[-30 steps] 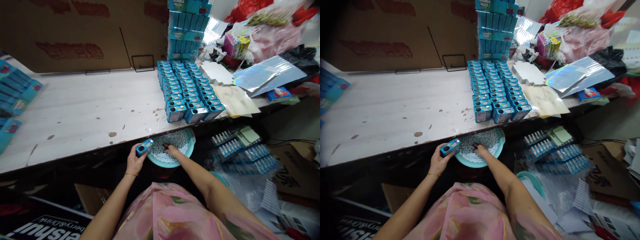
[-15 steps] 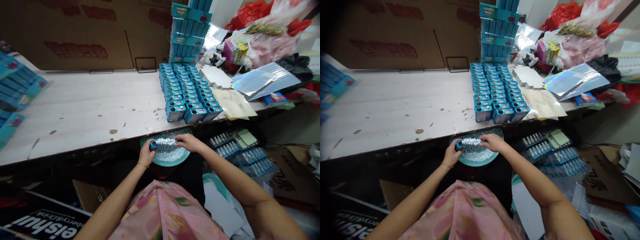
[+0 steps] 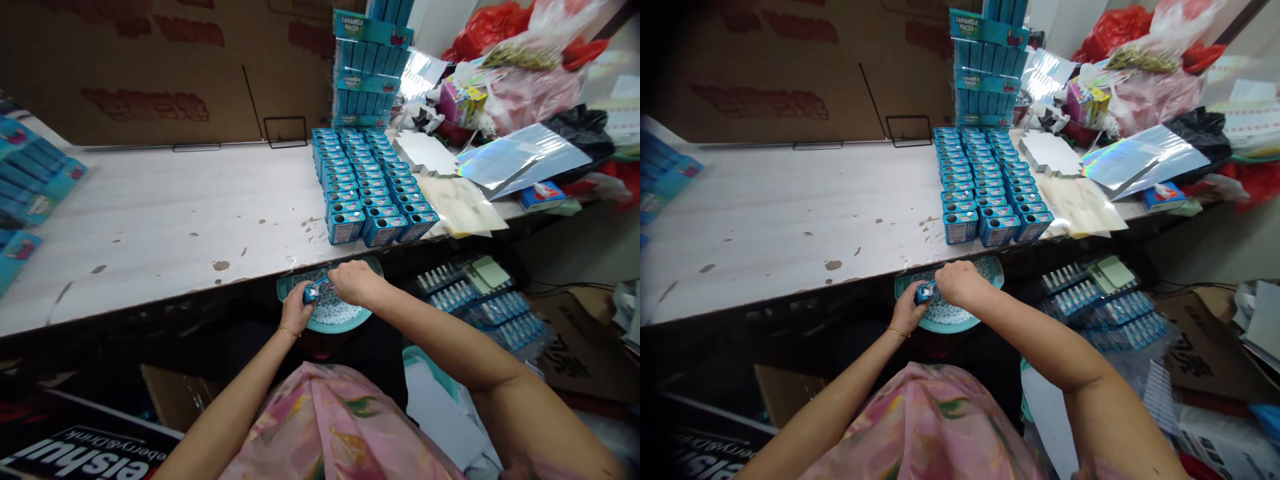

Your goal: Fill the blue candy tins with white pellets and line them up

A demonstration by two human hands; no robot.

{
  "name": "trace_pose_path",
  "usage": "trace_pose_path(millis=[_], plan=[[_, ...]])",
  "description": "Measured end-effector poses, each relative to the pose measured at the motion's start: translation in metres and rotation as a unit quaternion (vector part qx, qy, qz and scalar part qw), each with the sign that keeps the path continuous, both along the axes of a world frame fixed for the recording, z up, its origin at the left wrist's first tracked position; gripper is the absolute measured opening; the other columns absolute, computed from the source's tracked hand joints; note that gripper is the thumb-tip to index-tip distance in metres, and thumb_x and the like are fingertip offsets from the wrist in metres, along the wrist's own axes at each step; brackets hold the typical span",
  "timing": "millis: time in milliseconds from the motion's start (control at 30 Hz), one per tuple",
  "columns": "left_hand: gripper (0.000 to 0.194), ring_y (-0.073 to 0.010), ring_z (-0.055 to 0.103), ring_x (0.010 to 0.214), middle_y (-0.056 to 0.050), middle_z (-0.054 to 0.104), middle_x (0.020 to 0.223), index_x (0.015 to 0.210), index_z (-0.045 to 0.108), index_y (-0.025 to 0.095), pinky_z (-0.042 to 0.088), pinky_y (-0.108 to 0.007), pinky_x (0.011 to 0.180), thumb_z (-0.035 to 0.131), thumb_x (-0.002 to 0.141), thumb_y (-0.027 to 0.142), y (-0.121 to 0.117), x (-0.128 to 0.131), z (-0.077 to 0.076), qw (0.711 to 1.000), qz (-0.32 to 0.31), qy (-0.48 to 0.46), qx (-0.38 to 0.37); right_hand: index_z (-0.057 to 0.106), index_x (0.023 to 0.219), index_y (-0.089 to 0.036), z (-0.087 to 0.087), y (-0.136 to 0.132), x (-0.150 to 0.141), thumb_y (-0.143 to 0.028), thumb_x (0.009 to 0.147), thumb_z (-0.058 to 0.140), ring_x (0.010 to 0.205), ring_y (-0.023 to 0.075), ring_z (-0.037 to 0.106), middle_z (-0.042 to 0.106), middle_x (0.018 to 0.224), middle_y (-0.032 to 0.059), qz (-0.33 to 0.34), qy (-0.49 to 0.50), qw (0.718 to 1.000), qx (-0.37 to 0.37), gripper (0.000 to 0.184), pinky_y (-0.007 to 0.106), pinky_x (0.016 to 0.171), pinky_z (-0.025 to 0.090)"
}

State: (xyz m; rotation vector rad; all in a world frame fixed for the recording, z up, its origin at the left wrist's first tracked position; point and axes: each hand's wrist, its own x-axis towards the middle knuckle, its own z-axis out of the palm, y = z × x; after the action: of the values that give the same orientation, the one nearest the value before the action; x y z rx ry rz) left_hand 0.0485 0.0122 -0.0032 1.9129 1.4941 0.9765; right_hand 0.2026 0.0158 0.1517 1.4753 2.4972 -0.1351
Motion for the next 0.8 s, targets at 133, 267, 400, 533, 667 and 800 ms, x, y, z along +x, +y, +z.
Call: trace_pose_path(millis=[133, 267, 400, 533, 667, 800], plan=[[0.037, -0.0193, 0.053, 0.094, -0.006, 0.057, 0.099, 0.101, 0.049, 0.018, 0.041, -0.035, 0.084, 0.051, 0.064, 0.015, 0.000, -0.001, 0.003, 1.000, 0.003, -0.028, -0.010, 0.057, 0.095, -0.016, 0.000, 0.001, 0.015, -0.024, 0.079, 0.038, 0.086, 0.0243, 0.058, 0.062, 0.090, 0.0133, -0.014, 0.011, 1.000, 0.002, 0.025, 0.036, 0.071, 0.042], [0.035, -0.0179, 0.054, 0.090, -0.006, 0.057, 0.097, 0.100, 0.049, 0.017, 0.041, -0.033, 0.083, 0.053, 0.066, 0.020, -0.007, -0.013, 0.008, 0.997, 0.012, -0.081, -0.004, 0.054, 0.100, -0.022, -0.029, 0.005, 0.058, -0.035, 0.078, 0.043, 0.089, 0.0255, 0.057, 0.062, 0.096, 0.0099, -0.083, 0.018, 0.996, -0.028, 0.028, 0.037, 0.072, 0.041], [0.033, -0.0161, 0.055, 0.086, -0.003, 0.058, 0.094, 0.099, 0.049, 0.018, 0.042, -0.030, 0.080, 0.056, 0.067, 0.026, -0.016, -0.032, 0.011, 0.993, 0.044, -0.108, -0.005, 0.055, 0.102, -0.020, -0.096, 0.013, 0.071, -0.028, 0.077, 0.046, 0.094, 0.0255, 0.056, 0.061, 0.100, 0.0125, -0.172, 0.033, 0.978, -0.111, 0.028, 0.036, 0.075, 0.040], [0.036, -0.0151, 0.055, 0.080, -0.002, 0.058, 0.088, 0.097, 0.049, 0.019, 0.043, -0.029, 0.077, 0.059, 0.065, 0.031, -0.019, -0.044, 0.011, 0.990, 0.092, -0.104, -0.022, 0.053, 0.108, -0.019, -0.159, 0.022, 0.030, -0.025, 0.079, 0.044, 0.096, 0.0229, 0.055, 0.060, 0.104, 0.0136, -0.197, 0.081, 0.965, -0.154, 0.032, 0.032, 0.077, 0.040], [0.038, -0.0154, 0.054, 0.082, -0.003, 0.057, 0.090, 0.098, 0.049, 0.019, 0.043, -0.030, 0.079, 0.060, 0.065, 0.033, -0.017, -0.048, 0.009, 0.989, 0.097, -0.110, -0.021, 0.049, 0.115, -0.021, -0.190, 0.029, -0.005, -0.028, 0.078, 0.046, 0.091, 0.0190, 0.057, 0.061, 0.103, 0.0086, -0.204, 0.157, 0.948, -0.185, 0.038, 0.026, 0.074, 0.041], [0.040, -0.0156, 0.054, 0.081, -0.003, 0.056, 0.089, 0.098, 0.049, 0.018, 0.043, -0.031, 0.078, 0.061, 0.063, 0.035, -0.017, -0.050, 0.013, 0.987, 0.114, -0.113, -0.020, 0.053, 0.107, -0.020, -0.191, 0.031, 0.008, -0.029, 0.077, 0.049, 0.090, 0.0132, 0.055, 0.061, 0.103, 0.0026, -0.184, 0.238, 0.935, -0.188, 0.032, 0.020, 0.074, 0.039]])
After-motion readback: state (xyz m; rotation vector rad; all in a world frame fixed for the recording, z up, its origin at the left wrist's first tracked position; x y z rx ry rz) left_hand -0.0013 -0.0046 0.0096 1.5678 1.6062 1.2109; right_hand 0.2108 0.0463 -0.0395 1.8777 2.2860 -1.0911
